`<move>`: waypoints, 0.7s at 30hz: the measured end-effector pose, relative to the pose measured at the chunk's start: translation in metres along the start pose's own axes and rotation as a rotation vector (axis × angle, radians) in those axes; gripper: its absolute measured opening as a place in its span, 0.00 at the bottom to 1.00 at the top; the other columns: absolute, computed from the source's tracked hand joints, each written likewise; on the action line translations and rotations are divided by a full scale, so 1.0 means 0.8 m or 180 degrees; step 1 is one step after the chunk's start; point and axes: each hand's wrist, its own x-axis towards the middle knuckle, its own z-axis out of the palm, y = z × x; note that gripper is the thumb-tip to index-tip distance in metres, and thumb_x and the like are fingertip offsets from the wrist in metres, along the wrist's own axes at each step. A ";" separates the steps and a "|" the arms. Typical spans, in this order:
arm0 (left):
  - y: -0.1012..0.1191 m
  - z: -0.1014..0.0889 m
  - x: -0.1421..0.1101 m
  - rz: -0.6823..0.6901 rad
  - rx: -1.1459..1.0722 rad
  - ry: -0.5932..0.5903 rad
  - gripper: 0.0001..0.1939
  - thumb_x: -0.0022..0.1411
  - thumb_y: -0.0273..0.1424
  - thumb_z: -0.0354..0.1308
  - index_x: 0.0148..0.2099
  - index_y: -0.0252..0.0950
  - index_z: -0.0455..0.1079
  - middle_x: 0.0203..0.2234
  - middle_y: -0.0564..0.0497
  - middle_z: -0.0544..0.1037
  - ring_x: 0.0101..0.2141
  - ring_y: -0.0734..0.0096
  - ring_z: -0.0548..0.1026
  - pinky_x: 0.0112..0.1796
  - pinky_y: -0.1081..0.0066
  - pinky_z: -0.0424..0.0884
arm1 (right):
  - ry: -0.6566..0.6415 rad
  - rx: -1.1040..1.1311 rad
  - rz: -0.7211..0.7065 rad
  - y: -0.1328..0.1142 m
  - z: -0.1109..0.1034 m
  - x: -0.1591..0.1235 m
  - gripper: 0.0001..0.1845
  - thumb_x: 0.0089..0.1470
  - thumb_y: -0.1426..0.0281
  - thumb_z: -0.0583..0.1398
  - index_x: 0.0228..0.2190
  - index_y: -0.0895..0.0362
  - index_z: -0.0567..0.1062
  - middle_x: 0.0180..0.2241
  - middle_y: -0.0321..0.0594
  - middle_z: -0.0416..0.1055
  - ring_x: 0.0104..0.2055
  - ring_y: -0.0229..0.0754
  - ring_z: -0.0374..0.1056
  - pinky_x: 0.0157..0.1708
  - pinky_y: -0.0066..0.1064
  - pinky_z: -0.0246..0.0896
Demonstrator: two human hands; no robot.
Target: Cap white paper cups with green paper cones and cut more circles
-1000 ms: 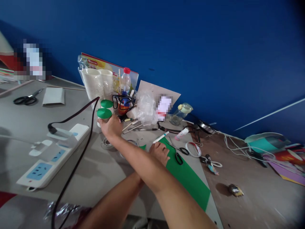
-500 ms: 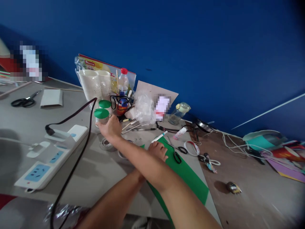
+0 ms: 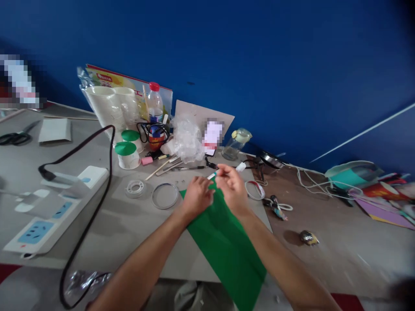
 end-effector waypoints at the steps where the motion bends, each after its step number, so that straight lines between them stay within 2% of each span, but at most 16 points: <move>1: -0.003 -0.007 0.004 -0.0150 0.0013 0.0099 0.09 0.63 0.27 0.58 0.44 0.36 0.76 0.41 0.42 0.80 0.46 0.55 0.76 0.51 0.54 0.71 | 0.0183 -0.0087 -0.0046 0.004 -0.022 0.000 0.21 0.53 0.60 0.61 0.49 0.52 0.72 0.38 0.40 0.71 0.33 0.39 0.69 0.34 0.32 0.68; 4: -0.013 -0.027 0.014 -0.0612 0.0047 0.0400 0.10 0.64 0.28 0.53 0.43 0.37 0.75 0.41 0.43 0.81 0.46 0.56 0.76 0.51 0.56 0.70 | 0.0176 -0.0501 0.0005 0.024 -0.070 0.003 0.17 0.54 0.59 0.61 0.44 0.53 0.75 0.35 0.42 0.75 0.36 0.43 0.72 0.38 0.36 0.70; 7: -0.018 -0.039 0.020 -0.0984 -0.0003 0.0614 0.14 0.67 0.32 0.48 0.45 0.35 0.75 0.40 0.44 0.81 0.41 0.60 0.78 0.42 0.63 0.73 | 0.0084 -0.0982 0.0091 0.052 -0.093 0.004 0.14 0.55 0.61 0.59 0.40 0.55 0.77 0.39 0.46 0.79 0.39 0.46 0.74 0.42 0.39 0.70; 9: -0.016 -0.043 0.021 -0.1248 -0.0296 0.0756 0.15 0.65 0.36 0.50 0.42 0.35 0.76 0.37 0.46 0.82 0.37 0.63 0.78 0.39 0.67 0.72 | 0.0142 -0.1216 -0.0047 0.068 -0.099 0.004 0.12 0.56 0.64 0.58 0.38 0.56 0.77 0.42 0.48 0.79 0.42 0.46 0.74 0.46 0.39 0.70; 14: -0.006 -0.041 0.019 -0.1203 -0.0452 0.0611 0.15 0.61 0.38 0.52 0.41 0.36 0.77 0.34 0.48 0.82 0.35 0.64 0.78 0.37 0.68 0.70 | 0.0168 -0.1641 -0.0376 0.083 -0.105 0.004 0.12 0.59 0.70 0.57 0.40 0.60 0.78 0.42 0.50 0.77 0.45 0.45 0.74 0.49 0.36 0.69; 21: 0.002 -0.038 0.018 -0.1034 -0.0273 0.0327 0.12 0.59 0.36 0.49 0.36 0.39 0.73 0.31 0.50 0.81 0.34 0.64 0.77 0.37 0.68 0.70 | -0.0495 -0.2366 -0.0151 0.076 -0.106 -0.004 0.10 0.61 0.72 0.61 0.44 0.58 0.79 0.46 0.48 0.77 0.51 0.47 0.71 0.56 0.39 0.65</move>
